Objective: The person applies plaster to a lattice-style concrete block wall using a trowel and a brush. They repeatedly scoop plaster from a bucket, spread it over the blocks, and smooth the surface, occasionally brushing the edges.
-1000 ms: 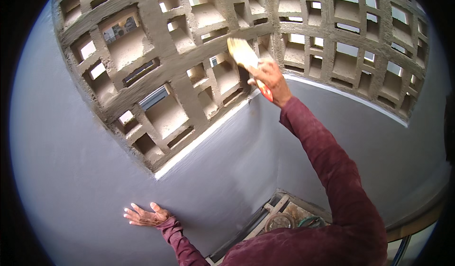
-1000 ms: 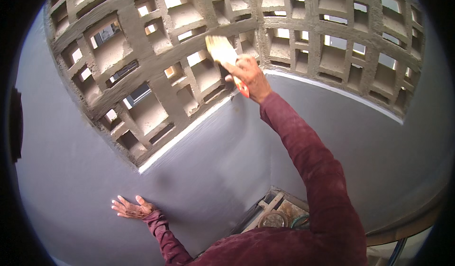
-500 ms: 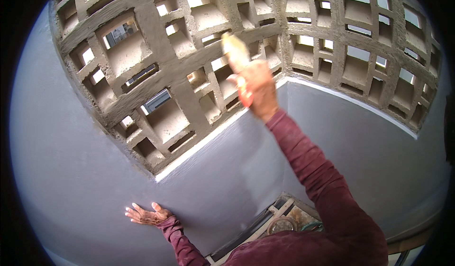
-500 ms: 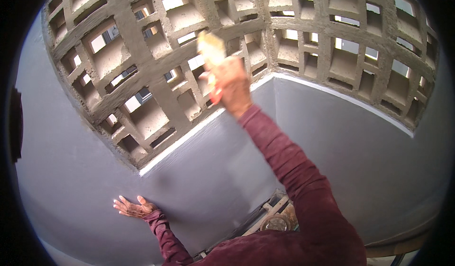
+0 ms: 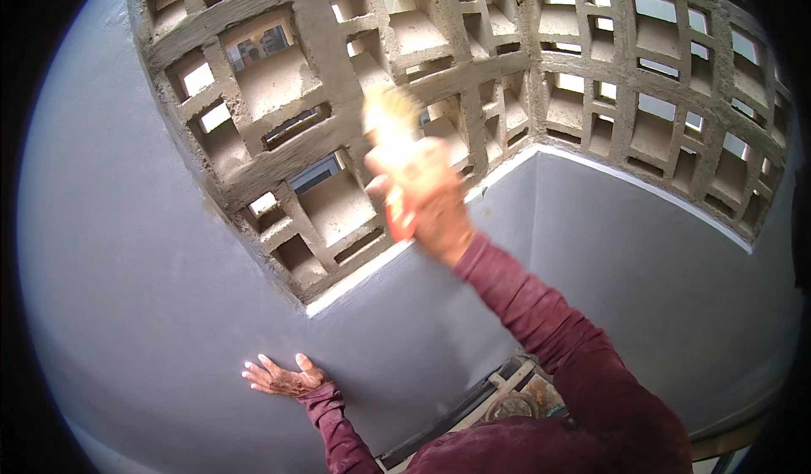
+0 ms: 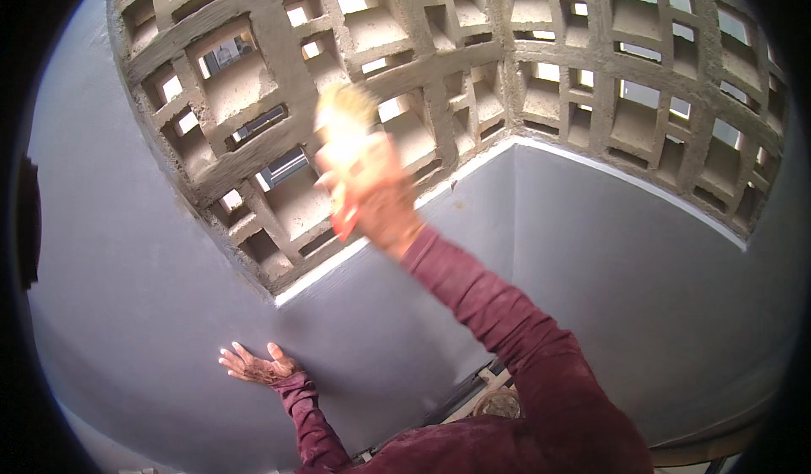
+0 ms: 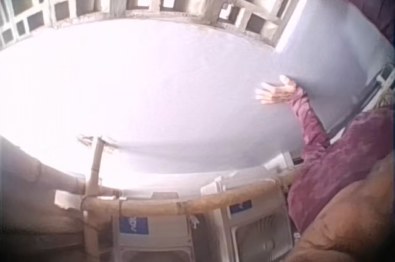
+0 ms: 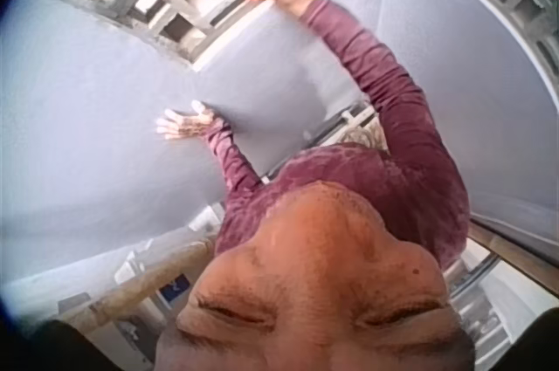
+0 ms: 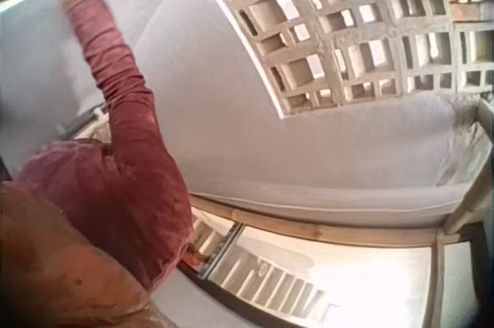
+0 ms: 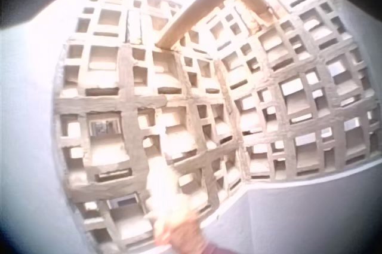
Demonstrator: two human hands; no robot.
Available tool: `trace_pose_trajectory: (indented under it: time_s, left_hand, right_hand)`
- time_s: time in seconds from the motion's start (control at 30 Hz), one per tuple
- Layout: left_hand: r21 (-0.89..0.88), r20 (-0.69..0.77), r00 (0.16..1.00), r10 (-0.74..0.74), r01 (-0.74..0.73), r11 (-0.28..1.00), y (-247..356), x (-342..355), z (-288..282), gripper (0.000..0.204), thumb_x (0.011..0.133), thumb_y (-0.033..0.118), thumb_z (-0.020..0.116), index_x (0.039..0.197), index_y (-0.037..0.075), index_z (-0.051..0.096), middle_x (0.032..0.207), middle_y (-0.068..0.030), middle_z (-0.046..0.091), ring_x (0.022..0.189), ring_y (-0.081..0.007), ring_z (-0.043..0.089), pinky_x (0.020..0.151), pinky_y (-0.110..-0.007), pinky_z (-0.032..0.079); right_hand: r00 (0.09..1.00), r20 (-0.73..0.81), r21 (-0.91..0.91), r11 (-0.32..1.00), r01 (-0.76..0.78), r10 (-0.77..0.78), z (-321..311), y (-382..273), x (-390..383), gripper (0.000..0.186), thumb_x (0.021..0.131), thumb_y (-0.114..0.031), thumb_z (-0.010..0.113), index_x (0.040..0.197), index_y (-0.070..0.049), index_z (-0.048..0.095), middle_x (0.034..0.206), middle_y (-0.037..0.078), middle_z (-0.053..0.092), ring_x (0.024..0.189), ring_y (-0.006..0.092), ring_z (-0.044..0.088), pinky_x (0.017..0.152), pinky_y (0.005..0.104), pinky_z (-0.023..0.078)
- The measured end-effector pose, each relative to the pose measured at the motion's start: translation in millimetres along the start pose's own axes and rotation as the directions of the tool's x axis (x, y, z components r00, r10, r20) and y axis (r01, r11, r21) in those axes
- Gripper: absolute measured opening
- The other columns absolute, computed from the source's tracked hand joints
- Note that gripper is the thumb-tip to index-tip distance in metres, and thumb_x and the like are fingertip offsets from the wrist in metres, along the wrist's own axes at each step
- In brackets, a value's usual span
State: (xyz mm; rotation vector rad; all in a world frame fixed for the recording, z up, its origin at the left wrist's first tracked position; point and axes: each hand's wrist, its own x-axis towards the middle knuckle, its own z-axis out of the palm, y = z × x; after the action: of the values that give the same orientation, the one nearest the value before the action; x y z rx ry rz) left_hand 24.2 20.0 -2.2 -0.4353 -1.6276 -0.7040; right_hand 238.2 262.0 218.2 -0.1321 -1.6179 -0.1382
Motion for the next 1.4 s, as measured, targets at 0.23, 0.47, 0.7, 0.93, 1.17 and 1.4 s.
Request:
trace_pose_trajectory:
  time_s: [0.23,0.47,0.7,0.93,1.17,1.4]
  left_hand:
    - [0.035,0.014,1.000,0.014,-0.014,0.999,-8.4,-0.9,-3.7,0.068,0.094,0.056,0.037,0.142,0.008,0.035,0.149,-0.0196,0.027,0.140,-0.0406,0.021,0.112,-0.059,0.012]
    - [-0.012,0.024,1.000,0.013,-0.012,1.000,-8.7,-1.4,-0.9,0.068,0.093,0.055,0.040,0.142,0.008,0.034,0.150,-0.0199,0.026,0.140,-0.0413,0.019,0.112,-0.059,0.009]
    - [-0.007,0.055,0.998,-0.004,0.004,1.000,-14.8,-7.5,-5.7,0.069,0.091,0.055,0.042,0.142,0.008,0.035,0.150,-0.0196,0.026,0.141,-0.0414,0.017,0.112,-0.060,0.009]
    - [0.003,0.004,0.999,0.038,-0.038,0.999,-14.1,-2.6,-2.3,0.071,0.092,0.061,0.040,0.141,0.009,0.037,0.148,-0.0195,0.030,0.140,-0.0394,0.022,0.112,-0.058,0.012]
    - [-0.035,0.014,0.999,0.033,-0.033,0.999,-10.3,-6.2,2.3,0.070,0.091,0.056,0.041,0.142,0.009,0.036,0.149,-0.0189,0.027,0.141,-0.0404,0.018,0.112,-0.061,0.009]
    - [-0.039,0.023,1.000,0.013,-0.012,0.999,-13.3,-7.7,-0.6,0.072,0.089,0.057,0.044,0.142,0.008,0.036,0.149,-0.0190,0.027,0.141,-0.0406,0.018,0.112,-0.061,0.008]
  right_hand:
    - [0.994,0.060,0.098,0.992,0.083,-0.089,-34.6,-45.6,-2.3,0.034,0.076,-0.016,0.071,0.109,-0.013,0.065,0.086,0.007,0.058,0.090,0.0255,0.054,0.079,0.0372,0.046]
    - [0.981,0.148,-0.009,0.992,0.125,-0.123,-5.4,-38.3,-18.5,0.031,0.074,-0.020,0.072,0.104,-0.015,0.067,0.082,0.005,0.055,0.085,0.0238,0.053,0.073,0.0370,0.046]
    - [0.999,-0.026,-0.001,0.999,-0.036,0.036,-5.4,-39.4,-0.8,0.036,0.070,-0.006,0.073,0.105,-0.013,0.067,0.080,0.006,0.051,0.078,0.0234,0.050,0.066,0.0370,0.043]
    - [0.978,0.156,0.207,0.973,0.107,-0.141,-4.6,-90.6,-31.2,0.025,0.074,-0.019,0.067,0.099,-0.017,0.067,0.077,0.002,0.046,0.079,0.0208,0.053,0.064,0.0347,0.045]
    - [0.986,0.137,-0.041,0.995,0.096,-0.090,2.9,-9.7,-24.1,0.027,0.073,-0.020,0.071,0.099,-0.017,0.067,0.081,0.003,0.048,0.082,0.0219,0.051,0.065,0.0345,0.046]
    - [0.919,0.386,0.052,0.997,0.063,-0.078,-56.4,-25.9,-53.6,0.024,0.076,-0.020,0.070,0.099,-0.017,0.067,0.077,0.003,0.047,0.077,0.0210,0.051,0.061,0.0345,0.044]
